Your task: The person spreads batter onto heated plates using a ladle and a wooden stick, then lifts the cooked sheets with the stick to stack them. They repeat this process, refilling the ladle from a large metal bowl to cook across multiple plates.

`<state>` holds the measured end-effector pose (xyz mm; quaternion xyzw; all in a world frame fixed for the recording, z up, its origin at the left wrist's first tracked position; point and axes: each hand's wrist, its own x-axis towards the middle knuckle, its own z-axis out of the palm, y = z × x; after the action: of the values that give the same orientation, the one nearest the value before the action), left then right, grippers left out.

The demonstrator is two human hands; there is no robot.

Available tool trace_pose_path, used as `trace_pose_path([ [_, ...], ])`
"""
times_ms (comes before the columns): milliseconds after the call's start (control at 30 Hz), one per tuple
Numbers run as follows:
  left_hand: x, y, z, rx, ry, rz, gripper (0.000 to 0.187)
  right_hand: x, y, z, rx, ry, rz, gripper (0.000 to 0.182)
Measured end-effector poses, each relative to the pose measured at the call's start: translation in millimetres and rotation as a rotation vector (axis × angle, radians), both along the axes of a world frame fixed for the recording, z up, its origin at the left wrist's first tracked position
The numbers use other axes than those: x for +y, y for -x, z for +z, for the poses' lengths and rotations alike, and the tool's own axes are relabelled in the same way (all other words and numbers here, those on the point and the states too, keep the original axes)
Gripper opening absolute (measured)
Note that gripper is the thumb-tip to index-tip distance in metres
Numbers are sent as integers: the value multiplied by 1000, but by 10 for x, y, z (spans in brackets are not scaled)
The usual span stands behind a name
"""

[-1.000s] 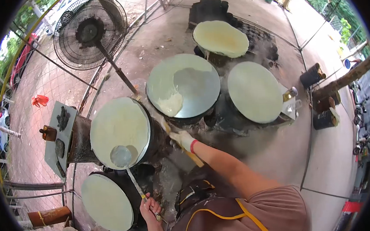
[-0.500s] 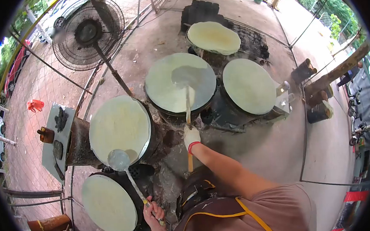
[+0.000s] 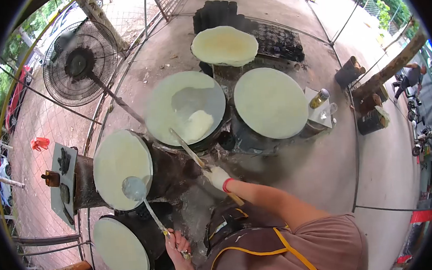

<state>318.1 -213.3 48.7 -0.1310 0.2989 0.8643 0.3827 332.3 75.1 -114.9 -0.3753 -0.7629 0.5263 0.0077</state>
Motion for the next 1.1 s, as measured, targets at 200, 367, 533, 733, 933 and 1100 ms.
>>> trace_pose_path([
  [200, 803, -265, 211, -54, 41, 42, 15, 1053, -325, 264, -7, -38, -204, 40],
  [367, 1312, -457, 333, -9, 1, 27, 17, 1339, -479, 444, 22, -254, 35, 34],
  [533, 1557, -578, 358, -16, 50, 41, 20, 1892, -267, 489, -20, -153, -32, 34],
  [733, 1531, -462, 281, -6, 19, 11, 23, 1645, -939, 522, -99, 17, 345, 44],
  [933, 1440, -232, 228, -64, -27, -18, 24, 2061, -14, 444, -163, -295, -153, 35],
  [1100, 1261, -112, 261, -76, 5, -55, 23, 2647, 1012, 669, -267, -342, -194, 42],
])
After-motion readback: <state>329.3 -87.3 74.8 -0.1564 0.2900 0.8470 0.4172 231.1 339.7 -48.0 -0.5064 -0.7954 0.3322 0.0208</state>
